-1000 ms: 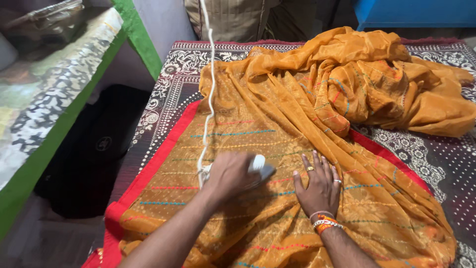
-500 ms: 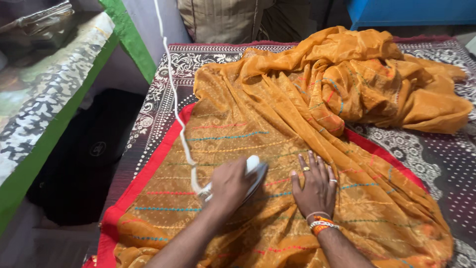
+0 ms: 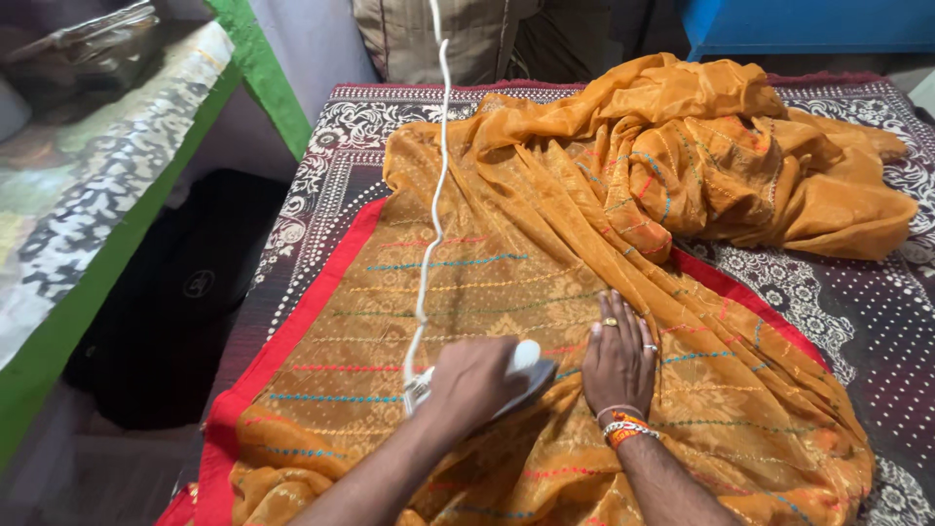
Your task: The person irons a large orange and red patterned fabric laid out on a table. They use a white electric iron to smooth the material, repeatedly moving the iron back and forth while using their other hand to hold and adjust the fabric.
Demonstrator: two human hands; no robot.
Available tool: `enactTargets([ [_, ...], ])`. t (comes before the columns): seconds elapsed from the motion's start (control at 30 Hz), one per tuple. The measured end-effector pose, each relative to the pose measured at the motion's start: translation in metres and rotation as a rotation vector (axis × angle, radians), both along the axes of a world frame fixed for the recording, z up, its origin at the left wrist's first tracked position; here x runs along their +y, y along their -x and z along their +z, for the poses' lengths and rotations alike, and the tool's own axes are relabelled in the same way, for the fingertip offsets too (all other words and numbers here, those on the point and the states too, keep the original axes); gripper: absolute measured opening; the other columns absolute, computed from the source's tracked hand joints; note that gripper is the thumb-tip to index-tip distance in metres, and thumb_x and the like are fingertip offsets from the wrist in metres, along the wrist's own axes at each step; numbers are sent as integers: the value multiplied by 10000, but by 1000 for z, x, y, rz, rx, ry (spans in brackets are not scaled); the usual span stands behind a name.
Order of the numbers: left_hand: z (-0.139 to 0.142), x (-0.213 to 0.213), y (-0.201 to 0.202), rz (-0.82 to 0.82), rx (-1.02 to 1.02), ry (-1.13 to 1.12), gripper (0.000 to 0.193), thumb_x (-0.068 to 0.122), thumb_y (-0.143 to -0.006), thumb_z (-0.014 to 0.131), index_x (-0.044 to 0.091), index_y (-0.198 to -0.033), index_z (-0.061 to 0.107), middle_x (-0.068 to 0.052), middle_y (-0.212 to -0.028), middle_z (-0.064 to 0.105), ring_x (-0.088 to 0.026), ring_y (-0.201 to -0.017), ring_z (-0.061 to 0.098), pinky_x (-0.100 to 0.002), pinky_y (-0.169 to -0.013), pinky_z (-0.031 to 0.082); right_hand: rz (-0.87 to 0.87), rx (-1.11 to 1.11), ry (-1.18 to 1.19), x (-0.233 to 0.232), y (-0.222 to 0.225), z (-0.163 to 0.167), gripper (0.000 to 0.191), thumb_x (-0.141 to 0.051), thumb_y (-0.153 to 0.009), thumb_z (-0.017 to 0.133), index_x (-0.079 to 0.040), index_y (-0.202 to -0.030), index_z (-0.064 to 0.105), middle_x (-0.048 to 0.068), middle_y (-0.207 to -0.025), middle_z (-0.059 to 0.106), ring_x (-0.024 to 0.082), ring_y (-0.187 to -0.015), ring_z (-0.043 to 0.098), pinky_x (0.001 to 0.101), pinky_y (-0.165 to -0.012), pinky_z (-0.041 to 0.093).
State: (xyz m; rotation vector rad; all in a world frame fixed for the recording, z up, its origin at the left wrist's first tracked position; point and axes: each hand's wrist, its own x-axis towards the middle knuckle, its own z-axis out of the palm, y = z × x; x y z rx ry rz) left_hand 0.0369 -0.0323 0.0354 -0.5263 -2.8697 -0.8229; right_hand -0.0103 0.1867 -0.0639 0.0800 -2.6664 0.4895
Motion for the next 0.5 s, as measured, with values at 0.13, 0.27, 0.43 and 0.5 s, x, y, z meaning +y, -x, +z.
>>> enactTargets([
  [0.13,19,-27,-52,45,-172,94,313,357,-820,760,68,-841,641,-200,-757,687,-417,-713,671,-538,-643,506,-12,-16,6,0,0,0,538,-241,-1023,394,-127,-1548,428,61,-1634,390,217,-1469,377,402,-1232,210],
  [0.27,17,-21,-50,65,-126,58,323,350,-830,749,55,-863,622,-201,-747,689,-417,-687,667,-542,-622,498,4,-4,46,-1,0,3,526,-226,-1034,388,-113,-1546,422,73,-1637,390,232,-1486,369,409,-1238,207],
  [0.43,-20,24,24,166,28,-37,341,337,-841,757,29,-825,611,-232,-744,681,-428,-656,668,-545,-619,510,32,1,107,-3,-2,12,516,-244,-1053,398,-115,-1553,422,72,-1632,405,237,-1506,375,425,-1247,216],
  [0.5,-37,44,71,218,126,-68,246,260,-828,741,43,-845,627,-229,-758,685,-427,-668,672,-551,-613,509,-21,-59,29,-4,-2,15,534,-315,-1004,456,-186,-1523,475,67,-1617,408,236,-1464,390,421,-1225,226],
])
